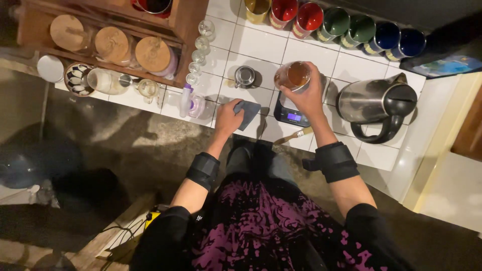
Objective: The recorder prepares a drink using a digital scale and kettle, cleans the tools, and places the final product on a tray.
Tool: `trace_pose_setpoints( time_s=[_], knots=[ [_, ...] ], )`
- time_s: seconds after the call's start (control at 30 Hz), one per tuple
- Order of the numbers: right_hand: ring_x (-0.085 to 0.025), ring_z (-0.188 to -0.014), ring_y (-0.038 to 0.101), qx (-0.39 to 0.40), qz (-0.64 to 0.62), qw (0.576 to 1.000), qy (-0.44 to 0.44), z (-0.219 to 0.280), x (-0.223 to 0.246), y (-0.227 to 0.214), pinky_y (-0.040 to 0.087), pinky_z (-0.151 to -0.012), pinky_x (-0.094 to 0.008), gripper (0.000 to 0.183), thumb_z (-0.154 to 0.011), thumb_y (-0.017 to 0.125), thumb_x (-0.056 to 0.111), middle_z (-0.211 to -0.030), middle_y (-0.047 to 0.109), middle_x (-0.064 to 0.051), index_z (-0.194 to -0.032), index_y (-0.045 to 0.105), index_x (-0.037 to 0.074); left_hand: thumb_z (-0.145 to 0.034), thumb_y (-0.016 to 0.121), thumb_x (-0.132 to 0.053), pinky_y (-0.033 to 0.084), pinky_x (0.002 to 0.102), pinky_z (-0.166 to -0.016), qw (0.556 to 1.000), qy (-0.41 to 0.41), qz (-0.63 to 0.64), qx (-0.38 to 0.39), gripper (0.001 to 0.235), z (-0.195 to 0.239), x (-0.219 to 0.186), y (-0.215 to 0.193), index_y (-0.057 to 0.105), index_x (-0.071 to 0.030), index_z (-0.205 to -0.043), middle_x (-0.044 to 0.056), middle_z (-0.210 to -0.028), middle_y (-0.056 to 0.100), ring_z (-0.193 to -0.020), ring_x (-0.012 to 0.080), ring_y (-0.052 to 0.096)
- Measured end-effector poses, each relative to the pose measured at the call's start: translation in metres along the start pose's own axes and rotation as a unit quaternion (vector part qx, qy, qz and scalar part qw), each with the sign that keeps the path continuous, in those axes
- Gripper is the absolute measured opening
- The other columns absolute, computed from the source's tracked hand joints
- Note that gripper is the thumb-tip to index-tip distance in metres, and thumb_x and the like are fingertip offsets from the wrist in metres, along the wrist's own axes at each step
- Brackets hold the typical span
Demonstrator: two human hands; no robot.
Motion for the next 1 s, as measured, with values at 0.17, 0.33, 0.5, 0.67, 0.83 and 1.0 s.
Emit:
trace_pose_setpoints(
  time_s=[0.17,0.33,0.5,0.67,0.83,1.0],
  knots=[
    [-0.030,-0.131,0.061,0.012,0.001,1.000,0.002,-0.025,-0.027,0.030,0.050,-0.112,-0.042,0.086,-0.077,0.096,0.021,-0.139,0.059,-0.015,-0.145,0.046,0.004,-0.082,0.069,-0.011,0.058,0.044,-0.082,0.999,-0.018,0.024,0.016,0.034,-0.008,0.010,-0.006,0.072,-0.004,-0.115,0.023,-0.098,0.074,-0.092,0.0392,0.073],
    [-0.031,-0.130,0.062,0.031,0.006,0.999,0.031,-0.038,-0.046,0.053,0.051,-0.109,-0.043,0.088,-0.076,0.096,0.022,-0.138,0.060,-0.016,-0.145,0.045,0.003,-0.083,0.070,-0.010,0.058,0.043,-0.081,0.999,-0.013,0.044,0.027,0.034,-0.007,0.016,-0.008,0.072,-0.003,-0.116,0.023,-0.098,0.074,-0.093,0.0392,0.073],
    [-0.031,-0.128,0.064,0.053,-0.002,0.997,0.055,-0.046,-0.053,0.068,0.053,-0.107,-0.042,0.086,-0.075,0.094,0.019,-0.135,0.062,-0.017,-0.145,0.046,0.003,-0.082,0.070,-0.009,0.058,0.042,-0.081,0.997,-0.028,0.059,0.031,0.034,-0.006,0.030,-0.004,0.072,-0.003,-0.116,0.023,-0.096,0.074,-0.092,0.0385,0.074],
    [-0.031,-0.126,0.066,0.059,-0.003,0.997,0.055,-0.051,-0.059,0.076,0.054,-0.106,-0.041,0.085,-0.075,0.095,0.018,-0.134,0.063,-0.016,-0.144,0.047,0.003,-0.082,0.070,-0.008,0.058,0.041,-0.081,0.997,-0.024,0.068,0.032,0.033,-0.005,0.027,-0.009,0.072,-0.003,-0.114,0.022,-0.096,0.074,-0.092,0.0383,0.074],
    [-0.032,-0.125,0.065,0.054,0.013,0.997,0.053,-0.052,-0.063,0.081,0.054,-0.104,-0.042,0.087,-0.074,0.096,0.019,-0.134,0.063,-0.017,-0.144,0.047,0.003,-0.082,0.070,-0.009,0.058,0.042,-0.080,0.997,-0.024,0.062,0.036,0.032,-0.007,0.026,-0.010,0.073,-0.004,-0.114,0.022,-0.094,0.074,-0.090,0.0386,0.073],
    [-0.033,-0.128,0.063,0.063,0.023,0.997,0.049,-0.051,-0.058,0.083,0.054,-0.107,-0.042,0.089,-0.074,0.097,0.018,-0.137,0.061,-0.017,-0.145,0.045,0.006,-0.082,0.070,-0.009,0.058,0.041,-0.081,0.997,-0.024,0.068,0.040,0.032,-0.006,0.028,-0.009,0.074,-0.006,-0.113,0.021,-0.095,0.075,-0.091,0.0377,0.074]
  ],
)
Point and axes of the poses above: each hand's wrist, its own z-axis away from the middle knuckle, its own y-axis out of the palm, x = y × z, the point moved 2 cm from there along -z, towards the middle knuckle
